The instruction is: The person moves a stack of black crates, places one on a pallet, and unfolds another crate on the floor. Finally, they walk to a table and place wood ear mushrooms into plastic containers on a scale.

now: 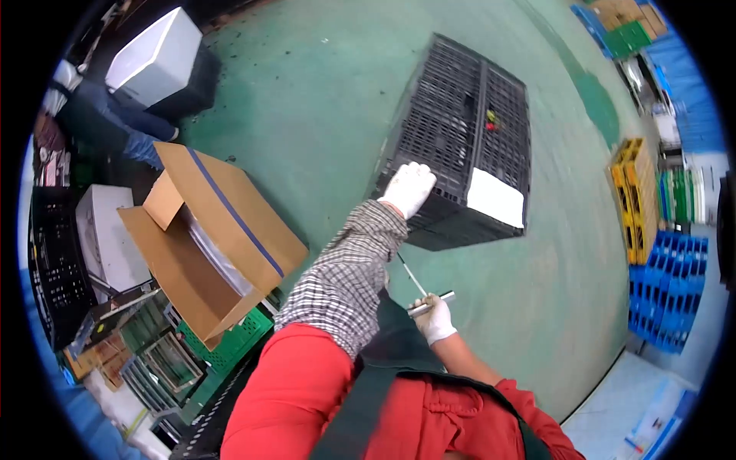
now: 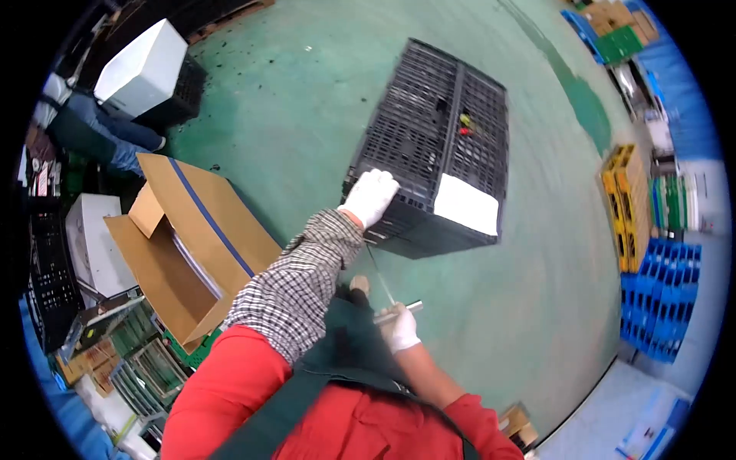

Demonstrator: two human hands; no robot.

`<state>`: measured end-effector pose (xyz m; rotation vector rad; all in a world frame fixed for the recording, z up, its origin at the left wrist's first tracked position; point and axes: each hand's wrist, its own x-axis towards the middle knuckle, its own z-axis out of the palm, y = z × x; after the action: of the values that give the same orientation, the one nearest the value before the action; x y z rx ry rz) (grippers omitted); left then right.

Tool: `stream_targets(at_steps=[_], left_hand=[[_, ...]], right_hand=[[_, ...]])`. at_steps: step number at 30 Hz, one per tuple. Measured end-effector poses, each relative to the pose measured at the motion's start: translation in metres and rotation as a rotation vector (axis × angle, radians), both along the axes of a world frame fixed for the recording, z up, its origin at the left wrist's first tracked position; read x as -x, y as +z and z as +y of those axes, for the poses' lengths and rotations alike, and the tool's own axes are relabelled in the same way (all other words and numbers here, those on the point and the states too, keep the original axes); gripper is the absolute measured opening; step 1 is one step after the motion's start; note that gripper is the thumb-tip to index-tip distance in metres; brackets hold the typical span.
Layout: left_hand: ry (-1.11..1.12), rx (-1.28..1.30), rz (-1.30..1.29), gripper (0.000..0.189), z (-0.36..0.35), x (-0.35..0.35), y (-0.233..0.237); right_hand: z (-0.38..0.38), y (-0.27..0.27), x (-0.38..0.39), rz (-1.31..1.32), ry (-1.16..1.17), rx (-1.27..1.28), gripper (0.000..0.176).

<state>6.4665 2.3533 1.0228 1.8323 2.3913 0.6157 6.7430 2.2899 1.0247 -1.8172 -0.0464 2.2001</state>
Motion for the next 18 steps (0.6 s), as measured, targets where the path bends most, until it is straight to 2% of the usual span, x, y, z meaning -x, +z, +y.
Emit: stream_targets(at_steps=[3,8,10,14,16,18], left_hand=[[0.004,-0.017,0.023,0.015,-0.005,-0.001,0.005],[-0.014,-0.034,-0.003,0.031,-0.001,0.005,0.001],[-0.030,-0.005,0.025,0.032,-0.003,0.012,0.010],[-0.059,0.077,0.059,0.035,-0.003,0.030,0.039],[-0.095,-0.055,0.139,0.037,-0.006,0.040,0.038],[-0.127,0.086,0.118,0.037,-0.007,0.030,0.042]], right_hand=[[-0.005,0.019,0.006,-0.039,-0.024,-0.018,0.008],[-0.011,0.013,0.003,-0.008,-0.060,-0.030,0.009],[-0.018,0.017,0.000,0.000,-0.070,-0.028,0.010],[-0.026,0.070,0.018,-0.003,-0.040,0.019,0.012],[-0.035,0.080,0.016,0.009,-0.046,0.027,0.013],[-0.038,0.089,0.011,0.025,-0.086,0.054,0.013]])
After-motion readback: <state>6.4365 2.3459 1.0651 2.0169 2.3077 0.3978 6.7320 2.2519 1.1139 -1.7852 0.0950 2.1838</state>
